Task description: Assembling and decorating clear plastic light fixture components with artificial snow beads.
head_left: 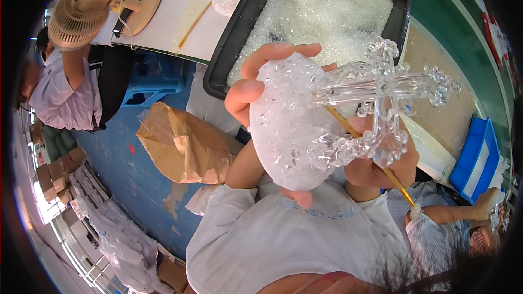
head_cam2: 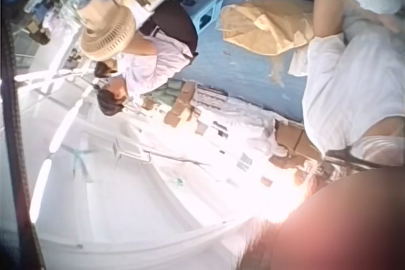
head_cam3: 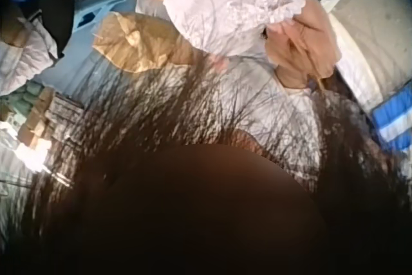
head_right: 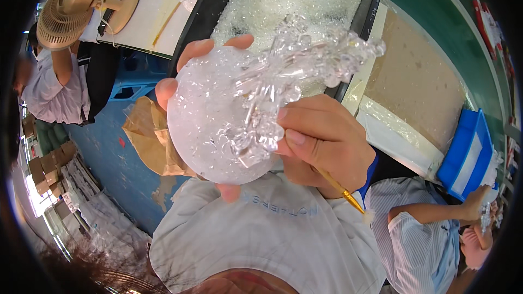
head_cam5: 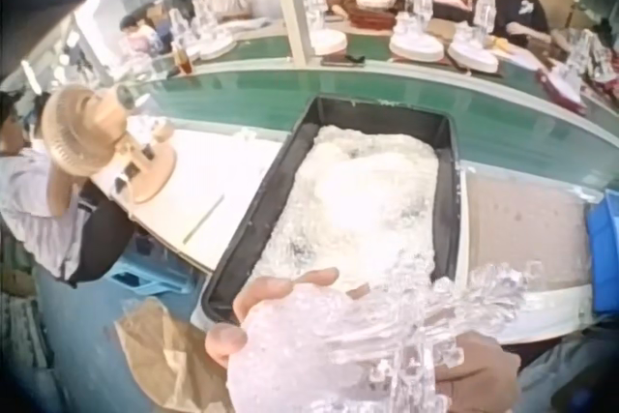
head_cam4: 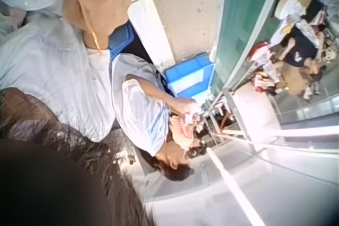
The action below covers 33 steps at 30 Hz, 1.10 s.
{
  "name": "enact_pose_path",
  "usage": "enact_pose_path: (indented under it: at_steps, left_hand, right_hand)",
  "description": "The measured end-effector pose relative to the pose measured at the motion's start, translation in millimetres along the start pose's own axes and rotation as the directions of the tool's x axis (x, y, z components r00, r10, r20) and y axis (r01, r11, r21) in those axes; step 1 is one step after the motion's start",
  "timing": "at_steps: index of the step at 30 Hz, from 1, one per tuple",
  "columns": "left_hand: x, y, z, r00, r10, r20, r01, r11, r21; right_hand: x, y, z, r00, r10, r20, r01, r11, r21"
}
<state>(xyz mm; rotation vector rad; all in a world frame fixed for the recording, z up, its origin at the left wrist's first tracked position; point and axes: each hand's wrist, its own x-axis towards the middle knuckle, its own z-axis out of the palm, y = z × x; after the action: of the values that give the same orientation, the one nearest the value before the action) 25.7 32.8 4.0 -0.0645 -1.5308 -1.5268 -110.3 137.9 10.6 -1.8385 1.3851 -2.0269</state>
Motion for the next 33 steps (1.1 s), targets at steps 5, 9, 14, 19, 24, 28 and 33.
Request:
enact_pose_path:
  at_steps: [5,9,14,19,24,28,33]
  left_hand:
    - [-7.2,-21.4,1.9,0.98,0.142,-0.136,-0.154,0.985,-0.078]
    - [-10.9,-27.9,7.3,0.97,0.177,-0.164,-0.188,0.981,-0.048]
    - [-3.3,-32.6,13.6,0.923,0.273,-0.27,-0.298,0.953,-0.055]
    - [-1.0,-28.7,18.9,0.911,0.272,-0.31,-0.303,0.951,-0.056]
    - [0.1,-19.1,23.2,0.948,0.141,-0.286,-0.134,0.99,0.045]
    - [2.7,-9.0,24.5,0.956,0.169,-0.239,-0.168,0.985,0.025]
    - [-1.9,0.9,28.9,0.968,0.007,-0.25,0.0,1.0,0.027]
  right_hand:
    - [-1.0,-5.5,-2.1,0.998,-0.005,0.061,0.007,1.0,-0.03]
    - [-3.1,-6.9,4.1,1.0,-0.004,-0.022,0.003,0.999,-0.033]
    - [-1.7,1.1,3.3,0.987,-0.043,-0.153,0.057,0.994,0.088]
    - [1.1,5.4,0.9,0.994,-0.074,-0.087,0.085,0.987,0.136]
    - [0.7,7.0,1.7,0.993,-0.099,-0.062,0.105,0.99,0.099]
    - [-0.9,7.8,2.5,0.991,-0.117,-0.069,0.121,0.991,0.053]
    - [-0.6,7.5,2.5,0.99,-0.085,-0.11,0.098,0.988,0.116]
